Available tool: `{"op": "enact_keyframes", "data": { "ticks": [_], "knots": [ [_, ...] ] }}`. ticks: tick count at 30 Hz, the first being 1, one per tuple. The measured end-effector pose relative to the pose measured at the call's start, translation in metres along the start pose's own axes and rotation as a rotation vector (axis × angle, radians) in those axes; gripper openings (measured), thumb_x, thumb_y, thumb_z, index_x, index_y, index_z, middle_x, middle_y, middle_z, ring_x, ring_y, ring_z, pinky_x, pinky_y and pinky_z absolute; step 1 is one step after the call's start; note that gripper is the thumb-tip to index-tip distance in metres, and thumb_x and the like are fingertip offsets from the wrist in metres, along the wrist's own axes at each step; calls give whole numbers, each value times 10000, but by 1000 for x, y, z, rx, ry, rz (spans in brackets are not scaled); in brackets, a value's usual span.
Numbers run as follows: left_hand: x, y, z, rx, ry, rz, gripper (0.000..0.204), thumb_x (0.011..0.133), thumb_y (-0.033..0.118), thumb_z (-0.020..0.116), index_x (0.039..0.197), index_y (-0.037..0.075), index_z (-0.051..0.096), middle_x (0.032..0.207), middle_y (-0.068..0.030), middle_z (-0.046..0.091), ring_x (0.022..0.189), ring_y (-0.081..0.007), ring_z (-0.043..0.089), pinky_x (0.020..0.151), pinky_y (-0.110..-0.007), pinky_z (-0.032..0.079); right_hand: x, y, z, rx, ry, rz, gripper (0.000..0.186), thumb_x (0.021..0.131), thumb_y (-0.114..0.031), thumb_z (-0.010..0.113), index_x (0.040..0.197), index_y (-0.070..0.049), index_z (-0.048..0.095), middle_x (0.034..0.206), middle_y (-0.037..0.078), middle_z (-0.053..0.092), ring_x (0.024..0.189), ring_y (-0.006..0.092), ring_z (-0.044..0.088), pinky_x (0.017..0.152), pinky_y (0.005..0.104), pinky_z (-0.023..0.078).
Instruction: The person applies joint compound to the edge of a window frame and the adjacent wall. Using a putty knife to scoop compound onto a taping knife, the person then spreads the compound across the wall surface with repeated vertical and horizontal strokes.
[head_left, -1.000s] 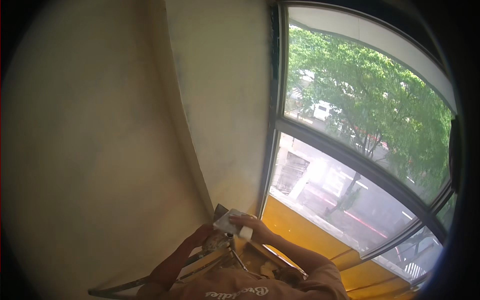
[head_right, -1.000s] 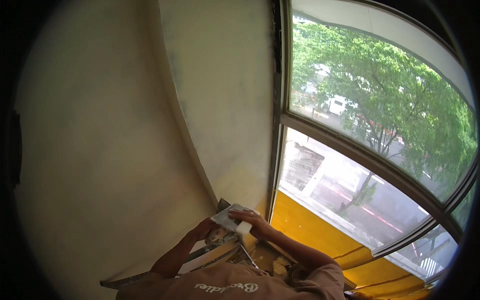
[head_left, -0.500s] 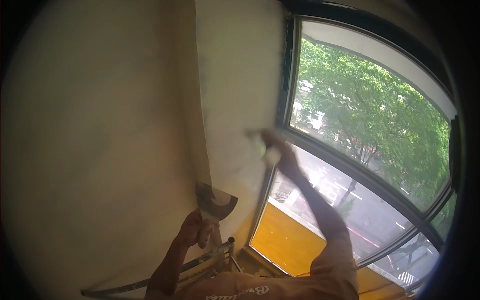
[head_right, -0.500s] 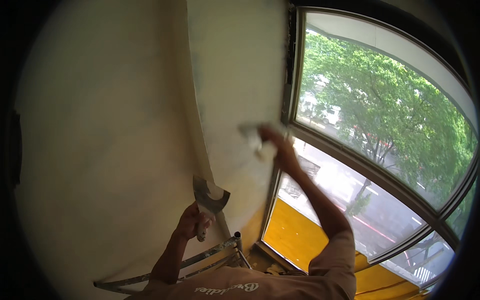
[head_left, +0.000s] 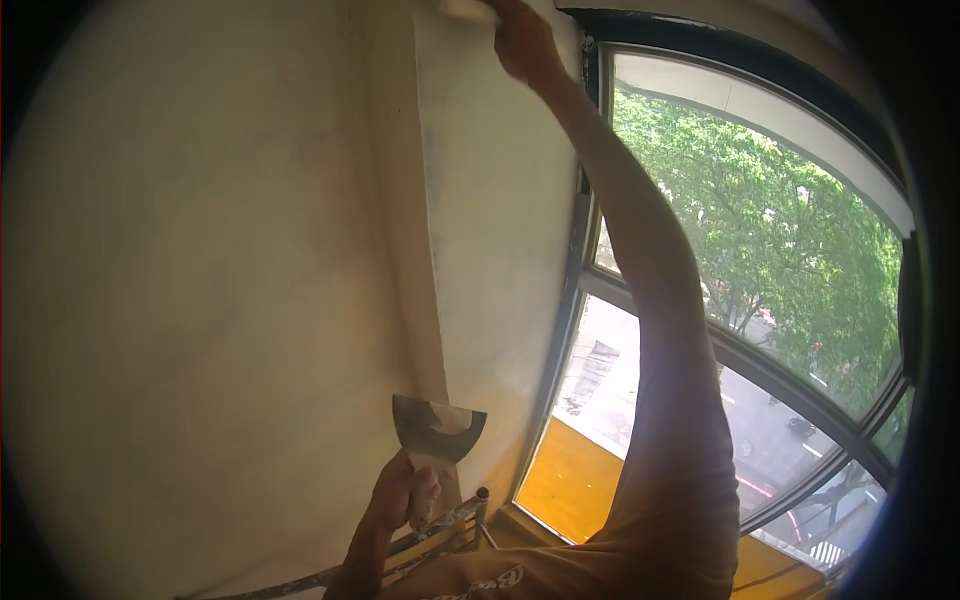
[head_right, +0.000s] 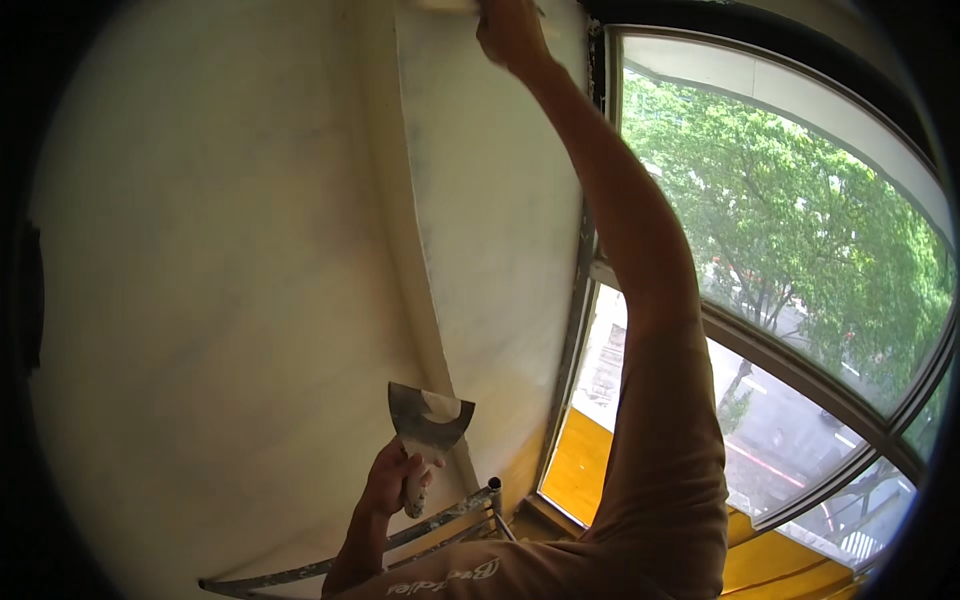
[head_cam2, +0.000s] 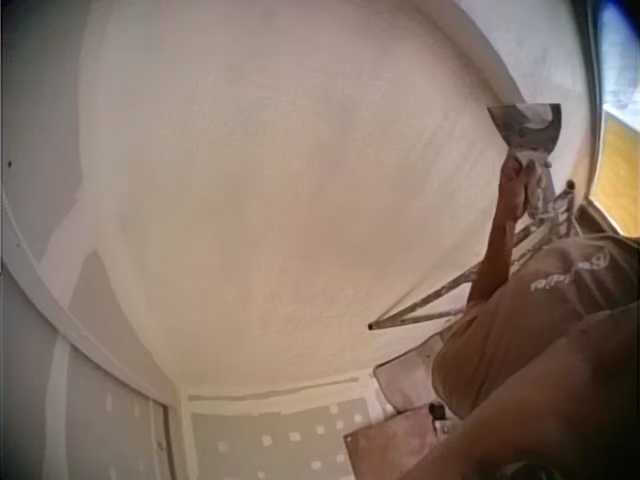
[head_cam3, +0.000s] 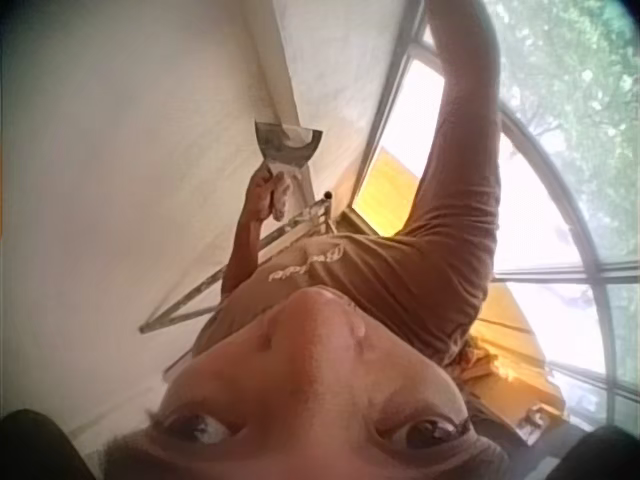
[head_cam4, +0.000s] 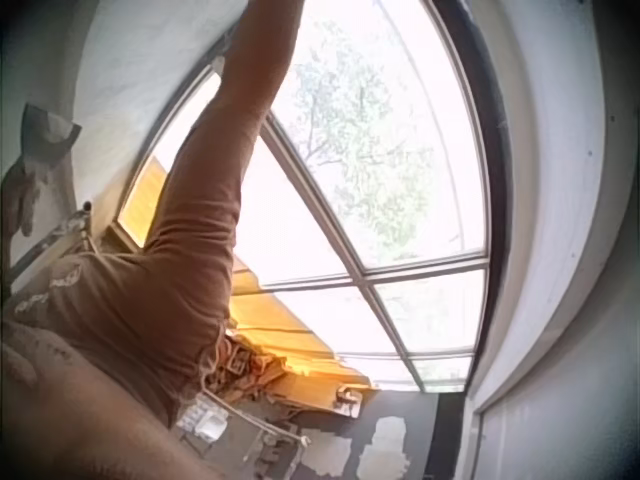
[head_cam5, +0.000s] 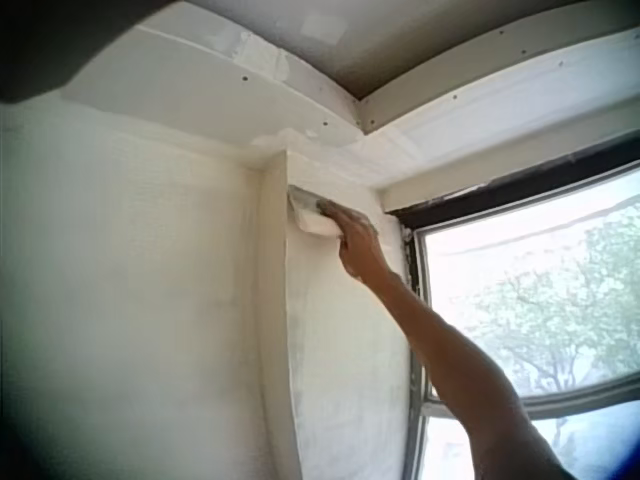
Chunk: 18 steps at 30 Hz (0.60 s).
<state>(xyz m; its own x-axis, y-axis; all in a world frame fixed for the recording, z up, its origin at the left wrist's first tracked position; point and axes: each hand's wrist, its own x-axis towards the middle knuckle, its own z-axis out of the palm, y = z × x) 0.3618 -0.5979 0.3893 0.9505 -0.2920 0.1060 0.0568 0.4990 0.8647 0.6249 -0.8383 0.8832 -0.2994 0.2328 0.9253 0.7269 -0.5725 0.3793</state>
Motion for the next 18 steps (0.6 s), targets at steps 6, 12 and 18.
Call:
{"op": "enact_keyframes", "data": {
  "ticks": [6,12,18],
  "knots": [
    [-27,-8,0,60,86,-82,332,983,86,599,1289,11,497,1101,-189,656,857,-214,648,648,-315,536,-136,-71,-7,-117,-193,106,832,728,170,514,1466,-213,505,1508,86,495,1395,351,451,1087,536,346],
    [-70,1,21,52,240,-132,296,985,68,578,1263,5,498,1059,-208,657,797,-212,631,627,-318,525,-284,-183,-34,-60,-436,234,784,769,82,575,1476,-253,508,1565,77,433,1466,290,367,1188,514,224],
    [-85,12,21,54,279,-201,244,976,32,563,1210,5,499,1013,-232,645,700,-221,588,624,-338,518,-427,-264,-47,73,-665,358,862,757,37,608,1527,-299,415,1614,56,338,1503,323,271,1198,572,173]
  ]
}}
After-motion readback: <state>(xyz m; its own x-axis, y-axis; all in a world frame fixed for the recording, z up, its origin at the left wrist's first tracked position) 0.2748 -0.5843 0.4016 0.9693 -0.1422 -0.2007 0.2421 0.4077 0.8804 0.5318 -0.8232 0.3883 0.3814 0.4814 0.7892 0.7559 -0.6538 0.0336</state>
